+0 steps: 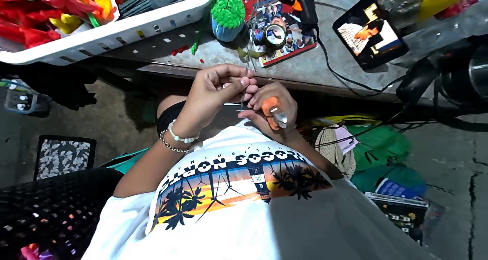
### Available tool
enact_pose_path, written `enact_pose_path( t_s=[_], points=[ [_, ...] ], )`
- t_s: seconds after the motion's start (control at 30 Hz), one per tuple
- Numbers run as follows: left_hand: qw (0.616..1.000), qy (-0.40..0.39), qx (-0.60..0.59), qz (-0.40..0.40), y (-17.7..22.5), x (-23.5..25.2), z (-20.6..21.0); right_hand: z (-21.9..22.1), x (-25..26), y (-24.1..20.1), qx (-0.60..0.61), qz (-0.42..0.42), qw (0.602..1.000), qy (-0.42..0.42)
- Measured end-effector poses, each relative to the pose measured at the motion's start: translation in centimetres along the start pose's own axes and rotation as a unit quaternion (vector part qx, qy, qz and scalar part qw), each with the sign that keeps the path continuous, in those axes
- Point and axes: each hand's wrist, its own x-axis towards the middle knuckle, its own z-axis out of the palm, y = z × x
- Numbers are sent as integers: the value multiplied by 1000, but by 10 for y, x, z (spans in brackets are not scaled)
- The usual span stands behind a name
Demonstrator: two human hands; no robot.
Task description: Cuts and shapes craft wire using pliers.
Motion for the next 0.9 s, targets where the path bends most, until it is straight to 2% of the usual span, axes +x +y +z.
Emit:
enact_pose_path(
  t_s=[0.2,0.47,0.63,0.8,0.9],
  points=[
    [1000,-9,10,-9,7,-27,7,0,-4,-2,-4,-7,1000,11],
    [999,-14,46,2,9,-26,13,1,-6,-1,-11,0,999,49],
    [998,-16,54,13,7,-26,12,1,-8,-1,-13,-7,999,37],
    [995,-17,95,32,6,-27,10,4,-9,-4,-14,49,998,39],
    [993,-15,108,33,6,-29,7,5,-12,-4,49,143,988,17]
  ],
)
